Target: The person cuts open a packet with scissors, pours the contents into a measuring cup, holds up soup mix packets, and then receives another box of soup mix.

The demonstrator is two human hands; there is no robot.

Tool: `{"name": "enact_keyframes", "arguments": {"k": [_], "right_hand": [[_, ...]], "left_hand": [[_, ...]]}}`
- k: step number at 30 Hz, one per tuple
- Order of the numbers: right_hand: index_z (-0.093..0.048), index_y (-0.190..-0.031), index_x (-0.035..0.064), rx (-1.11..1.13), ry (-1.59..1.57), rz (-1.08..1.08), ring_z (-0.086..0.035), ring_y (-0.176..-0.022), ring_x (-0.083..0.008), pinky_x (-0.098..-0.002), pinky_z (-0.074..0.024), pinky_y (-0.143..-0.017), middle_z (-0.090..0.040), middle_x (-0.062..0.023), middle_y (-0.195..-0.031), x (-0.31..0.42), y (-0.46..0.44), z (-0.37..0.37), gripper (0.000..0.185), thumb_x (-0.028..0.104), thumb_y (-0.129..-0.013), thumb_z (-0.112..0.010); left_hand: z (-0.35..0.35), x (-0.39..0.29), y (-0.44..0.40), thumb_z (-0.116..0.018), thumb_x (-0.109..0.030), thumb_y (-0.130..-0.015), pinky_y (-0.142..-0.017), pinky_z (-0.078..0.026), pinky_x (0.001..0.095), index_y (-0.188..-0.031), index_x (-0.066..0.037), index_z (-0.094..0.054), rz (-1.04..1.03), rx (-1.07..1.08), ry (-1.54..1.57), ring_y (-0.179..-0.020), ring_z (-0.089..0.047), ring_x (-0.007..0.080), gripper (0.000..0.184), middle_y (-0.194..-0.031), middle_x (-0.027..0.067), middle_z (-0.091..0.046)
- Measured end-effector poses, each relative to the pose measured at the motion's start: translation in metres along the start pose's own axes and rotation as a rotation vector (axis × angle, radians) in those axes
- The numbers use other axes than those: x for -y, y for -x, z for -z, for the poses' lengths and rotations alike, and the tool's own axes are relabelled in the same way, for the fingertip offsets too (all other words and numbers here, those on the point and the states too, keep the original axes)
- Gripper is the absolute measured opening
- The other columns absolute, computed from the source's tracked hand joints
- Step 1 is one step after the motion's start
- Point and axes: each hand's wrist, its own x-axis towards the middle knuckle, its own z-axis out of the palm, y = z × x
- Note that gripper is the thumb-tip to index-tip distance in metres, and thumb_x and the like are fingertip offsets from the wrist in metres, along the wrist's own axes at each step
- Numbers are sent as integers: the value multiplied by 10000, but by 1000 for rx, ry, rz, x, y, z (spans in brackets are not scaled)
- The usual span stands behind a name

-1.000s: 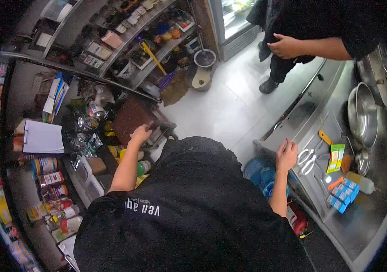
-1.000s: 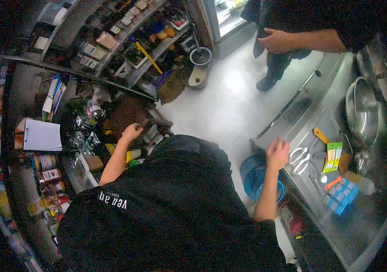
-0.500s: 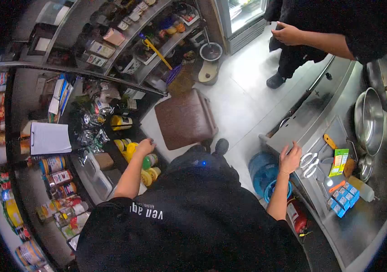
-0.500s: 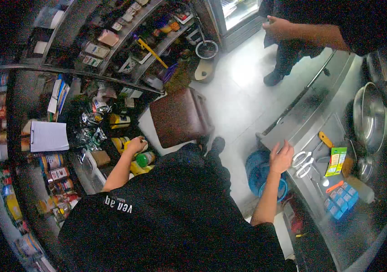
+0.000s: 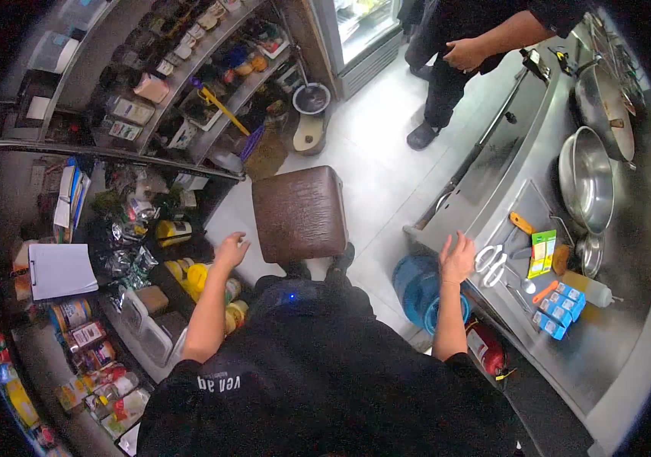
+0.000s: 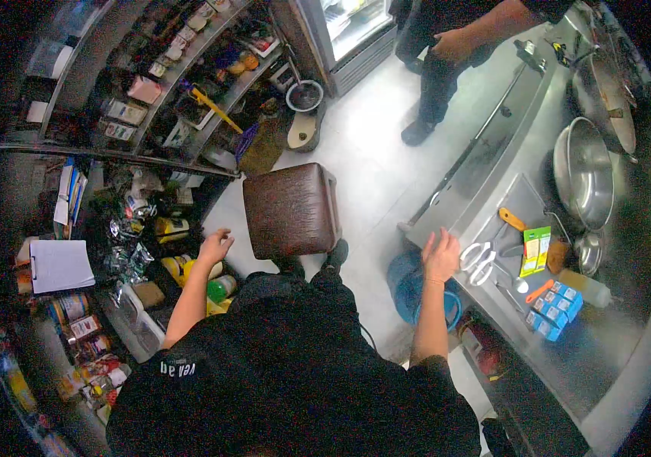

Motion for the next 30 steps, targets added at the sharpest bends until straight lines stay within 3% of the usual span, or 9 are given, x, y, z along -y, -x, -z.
{"name": "enact_keyframes", "arguments": {"k": [9,17,25,27,29,30], "right_hand": [[-576,-1062,88,-43,-5,-120,-556,-893,-315,-406,-467,-755,-560,-125,-957,10,4,8,275,265,-852,-586],[-563,-1045,61,-73,-24,-79,-540,-892,-318,-410,-449,-766,-543,-140,-929,4,7,-4,271,252,-854,-583],[-568,-1032,58,-152,-48,-21,-549,-845,-313,-415,-460,-720,-543,-135,-920,0,10,-2,269,240,-836,-598],[-566,-1025,44,-79,-32,-80,-539,-901,-329,-410,-448,-782,-550,-155,-951,1,12,-3,256,229,-850,-586],[-593,-1037,36,-67,-88,-129,-544,-924,-342,-417,-447,-807,-573,-176,-949,5,15,8,287,263,-863,-562],[-599,-1070,41,105,-58,-234,-544,-982,-346,-421,-446,-842,-587,-184,-1020,13,8,21,316,279,-869,-552]], "left_hand": [[-29,90,19,-599,-387,-799,-914,-435,414,-1183,-83,-556,94,117,-112,-1063,-563,331,492,-1097,176,-617],[-37,52,6,-607,-368,-798,-921,-442,397,-1183,-83,-560,43,137,-41,-1051,-575,325,482,-1074,176,-629],[-40,63,-31,-603,-360,-792,-911,-449,394,-1142,-70,-590,-10,91,-39,-1051,-574,325,454,-1082,188,-623],[-43,64,-40,-601,-356,-792,-879,-467,403,-1144,-74,-590,-109,86,-145,-1011,-595,325,452,-1039,198,-635],[-45,62,-59,-593,-336,-781,-788,-498,429,-1068,-78,-630,-52,376,-207,-896,-640,308,387,-962,175,-659],[-56,64,-70,-580,-313,-775,-764,-492,441,-981,-67,-656,-179,171,-263,-860,-640,309,330,-935,180,-660]]}}
